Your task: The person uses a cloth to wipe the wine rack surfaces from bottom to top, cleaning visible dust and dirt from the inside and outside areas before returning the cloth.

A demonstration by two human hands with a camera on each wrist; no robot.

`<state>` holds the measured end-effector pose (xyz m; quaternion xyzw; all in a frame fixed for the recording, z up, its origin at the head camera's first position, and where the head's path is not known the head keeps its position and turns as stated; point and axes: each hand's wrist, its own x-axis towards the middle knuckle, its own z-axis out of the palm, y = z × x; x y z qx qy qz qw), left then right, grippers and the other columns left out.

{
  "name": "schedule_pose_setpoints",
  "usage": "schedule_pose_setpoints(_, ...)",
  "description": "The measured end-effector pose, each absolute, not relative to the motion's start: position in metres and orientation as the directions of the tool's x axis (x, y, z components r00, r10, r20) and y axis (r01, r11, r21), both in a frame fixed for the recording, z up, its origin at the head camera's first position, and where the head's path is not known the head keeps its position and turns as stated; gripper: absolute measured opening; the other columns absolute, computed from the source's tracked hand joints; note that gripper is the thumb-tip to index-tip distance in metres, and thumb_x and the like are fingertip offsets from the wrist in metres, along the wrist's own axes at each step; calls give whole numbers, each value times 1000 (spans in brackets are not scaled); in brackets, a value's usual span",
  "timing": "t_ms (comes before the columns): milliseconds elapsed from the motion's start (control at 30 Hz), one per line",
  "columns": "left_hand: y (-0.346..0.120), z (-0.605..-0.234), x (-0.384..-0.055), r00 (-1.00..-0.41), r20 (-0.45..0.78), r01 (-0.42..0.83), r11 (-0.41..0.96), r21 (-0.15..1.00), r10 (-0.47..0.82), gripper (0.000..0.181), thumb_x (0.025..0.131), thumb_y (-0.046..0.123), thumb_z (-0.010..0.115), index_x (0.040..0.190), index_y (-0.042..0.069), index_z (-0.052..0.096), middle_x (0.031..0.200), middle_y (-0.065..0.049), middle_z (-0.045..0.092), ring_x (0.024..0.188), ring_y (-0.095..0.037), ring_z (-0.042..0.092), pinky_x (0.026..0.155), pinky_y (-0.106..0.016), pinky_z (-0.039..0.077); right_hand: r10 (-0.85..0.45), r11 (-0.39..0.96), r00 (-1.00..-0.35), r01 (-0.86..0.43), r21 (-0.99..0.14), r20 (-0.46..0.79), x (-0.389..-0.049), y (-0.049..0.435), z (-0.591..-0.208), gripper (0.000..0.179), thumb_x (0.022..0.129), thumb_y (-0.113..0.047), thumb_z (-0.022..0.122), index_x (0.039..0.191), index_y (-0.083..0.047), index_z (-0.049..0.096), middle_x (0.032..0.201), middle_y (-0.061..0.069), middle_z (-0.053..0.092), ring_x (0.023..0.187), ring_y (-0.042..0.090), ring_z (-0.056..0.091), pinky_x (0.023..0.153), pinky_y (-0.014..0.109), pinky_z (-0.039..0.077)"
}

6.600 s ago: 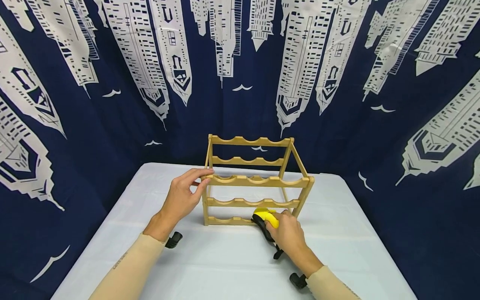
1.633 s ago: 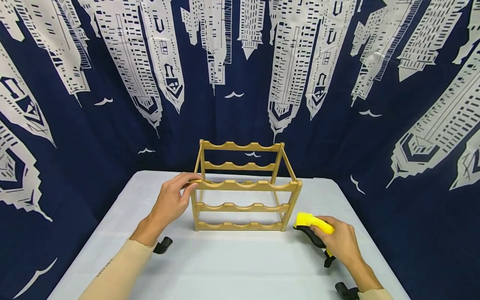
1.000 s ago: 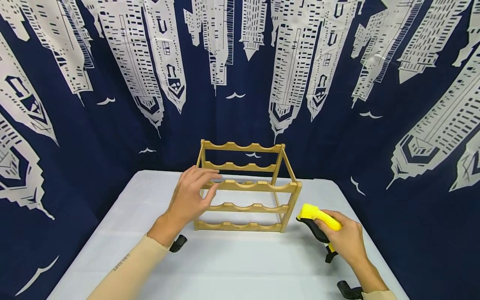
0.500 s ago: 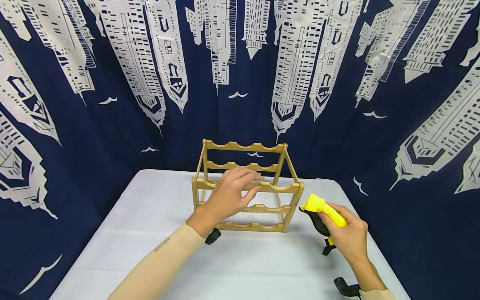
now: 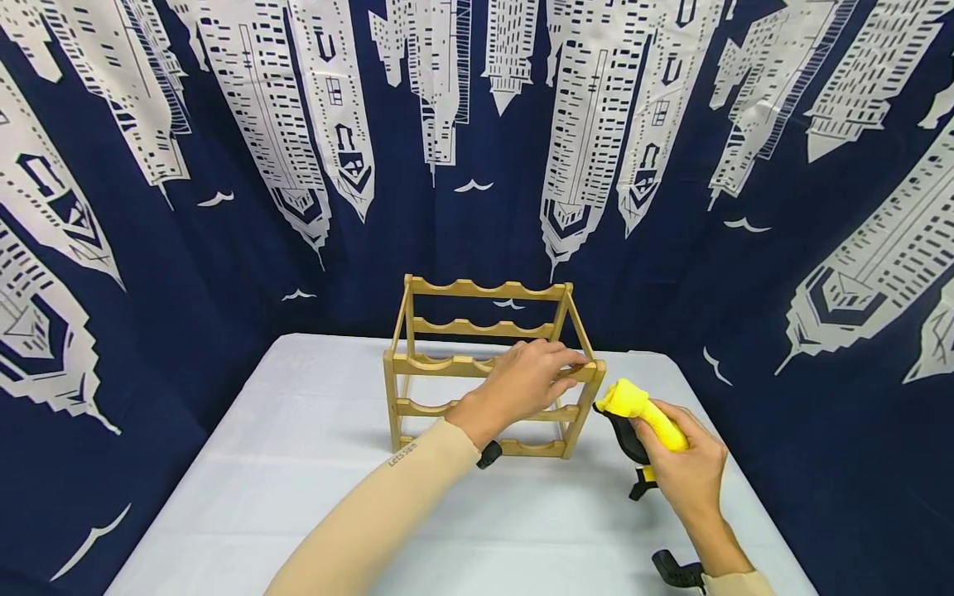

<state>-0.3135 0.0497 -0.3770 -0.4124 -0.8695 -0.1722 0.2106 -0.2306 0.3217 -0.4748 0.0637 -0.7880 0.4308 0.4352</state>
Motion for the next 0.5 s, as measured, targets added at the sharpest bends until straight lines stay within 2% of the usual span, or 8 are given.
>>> schedule_pose_setpoints(100, 57, -378, -313, -593, 474, 774, 623, 115, 651, 38, 112, 24, 82, 150, 27, 79, 124, 9, 85, 111, -11, 80, 87, -20, 63, 286, 605, -606, -486, -630, 742, -228, 317, -477, 48, 81, 13, 100, 125, -4, 89, 114, -38, 76, 93, -7, 65, 82, 3, 51)
schedule_pose_setpoints(267, 55, -381, -309, -599, 460, 775, 619, 127, 656, 44, 106, 11, 87, 146, 28, 81, 128, 10, 84, 116, -10, 79, 88, -18, 65, 284, 586, -589, -518, -624, 756, -226, 311, -480, 49, 80, 15, 99, 125, -1, 88, 116, -33, 78, 94, -5, 67, 83, 4, 52)
schedule_pose_setpoints(500, 40, -379, -303, -604, 484, 770, 622, 146, 634, 39, 107, 14, 88, 141, 31, 83, 124, 14, 84, 115, -7, 78, 77, -19, 63, 244, 566, -572, -572, -594, 783, -229, 310, -476, 46, 81, 16, 96, 125, 3, 87, 117, -26, 80, 97, -4, 69, 87, 7, 54)
